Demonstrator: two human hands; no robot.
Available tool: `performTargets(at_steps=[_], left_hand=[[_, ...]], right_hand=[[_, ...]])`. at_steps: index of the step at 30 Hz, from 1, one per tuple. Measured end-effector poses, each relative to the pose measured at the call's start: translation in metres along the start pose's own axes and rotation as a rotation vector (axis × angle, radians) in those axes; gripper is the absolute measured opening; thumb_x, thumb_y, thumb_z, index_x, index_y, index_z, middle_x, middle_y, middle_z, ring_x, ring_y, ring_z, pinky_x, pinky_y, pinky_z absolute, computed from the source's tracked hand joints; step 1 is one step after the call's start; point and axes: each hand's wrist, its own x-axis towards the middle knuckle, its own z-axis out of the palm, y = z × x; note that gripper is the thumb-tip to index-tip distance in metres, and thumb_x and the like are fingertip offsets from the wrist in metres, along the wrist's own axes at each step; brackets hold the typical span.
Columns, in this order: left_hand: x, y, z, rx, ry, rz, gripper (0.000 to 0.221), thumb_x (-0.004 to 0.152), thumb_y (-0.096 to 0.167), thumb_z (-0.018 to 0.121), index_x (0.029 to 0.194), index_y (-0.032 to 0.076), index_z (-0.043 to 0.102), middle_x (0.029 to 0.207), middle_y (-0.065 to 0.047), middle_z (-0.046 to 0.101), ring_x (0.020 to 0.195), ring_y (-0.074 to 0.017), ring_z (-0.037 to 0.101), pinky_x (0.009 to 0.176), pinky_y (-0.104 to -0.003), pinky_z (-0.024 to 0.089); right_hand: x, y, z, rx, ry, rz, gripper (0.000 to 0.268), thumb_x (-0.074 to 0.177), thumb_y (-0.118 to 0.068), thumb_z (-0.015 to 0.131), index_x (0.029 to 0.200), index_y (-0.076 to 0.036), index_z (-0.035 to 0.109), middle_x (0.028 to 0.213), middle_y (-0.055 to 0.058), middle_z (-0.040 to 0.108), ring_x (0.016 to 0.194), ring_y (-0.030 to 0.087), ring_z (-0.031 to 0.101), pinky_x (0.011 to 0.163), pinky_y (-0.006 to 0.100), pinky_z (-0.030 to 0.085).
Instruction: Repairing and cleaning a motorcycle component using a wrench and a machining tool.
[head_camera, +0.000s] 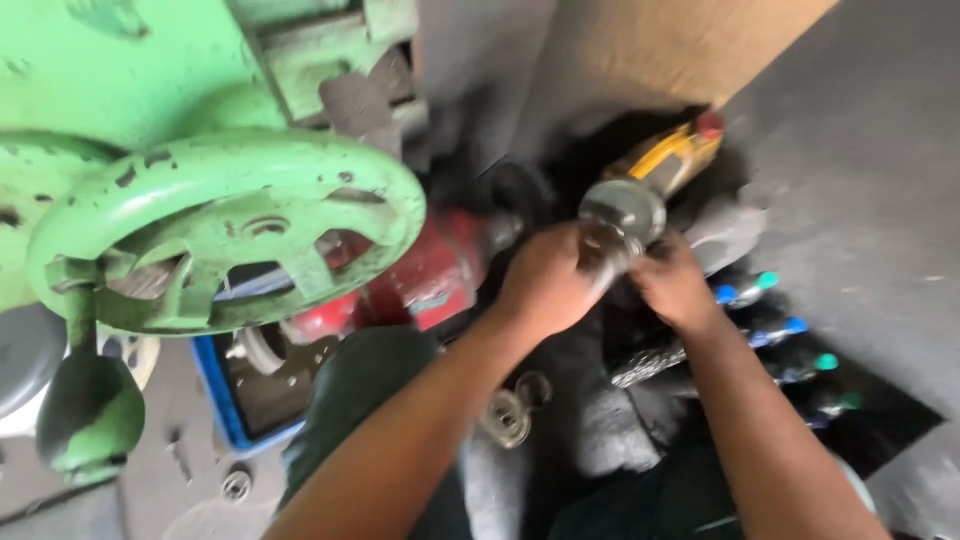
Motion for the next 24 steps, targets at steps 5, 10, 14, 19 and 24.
performTargets(at_steps=[5,10,14,19,24], left_hand=[[-0.005,0.045,-0.022,-0.436,-0.191,0.014,0.023,0.099,0.026,0.064,0.095,0.004,0.07,0.072,-0.001,0.063,0.061,-0.0088,0.054,0.054,-0.027,0.044],[0.001,0.023,-0.007,-0.382,-0.015,-0.186,0.039,0.107,0.031,0.061,0.08,0.003,0.063,0.064,0.002,0.053,0.054,-0.0058,0.047,0.049,-0.024,0.04],[0.006,0.012,-0.003,-0.457,0.081,-0.248,0.035,0.105,0.032,0.059,0.083,0.005,0.064,0.066,0.003,0.057,0.055,-0.0052,0.051,0.051,-0.024,0.046],[0.014,-0.004,-0.005,-0.485,0.101,-0.219,0.031,0.102,0.033,0.062,0.091,0.004,0.067,0.069,0.002,0.059,0.058,-0.0059,0.053,0.053,-0.025,0.048],[0.011,-0.033,0.003,-0.173,-0.48,-0.522,0.043,0.098,0.043,0.056,0.094,0.003,0.07,0.077,-0.01,0.075,0.063,-0.0194,0.071,0.056,-0.032,0.054]], right_hand=[[-0.025,-0.074,-0.039,0.6,0.095,0.025,0.021,0.1,-0.016,0.07,0.113,0.0,0.065,0.092,0.007,0.069,0.08,0.018,0.065,0.069,0.033,0.053],[-0.033,-0.077,-0.048,0.512,0.047,-0.016,0.02,0.095,-0.012,0.069,0.11,0.001,0.066,0.089,0.008,0.071,0.077,0.016,0.067,0.069,0.028,0.054],[-0.034,-0.081,-0.037,0.53,-0.04,0.076,0.03,0.091,-0.009,0.074,0.118,0.0,0.063,0.086,0.007,0.067,0.071,0.016,0.061,0.061,0.029,0.049],[-0.028,-0.082,-0.04,0.294,-0.048,0.134,0.036,0.086,-0.016,0.073,0.119,-0.004,0.064,0.096,0.004,0.073,0.077,0.011,0.065,0.066,0.029,0.054],[-0.018,-0.043,-0.047,-0.732,-0.019,-0.382,0.032,0.08,-0.027,0.078,0.099,-0.002,0.075,0.085,0.016,0.071,0.078,0.03,0.066,0.07,0.041,0.053]])
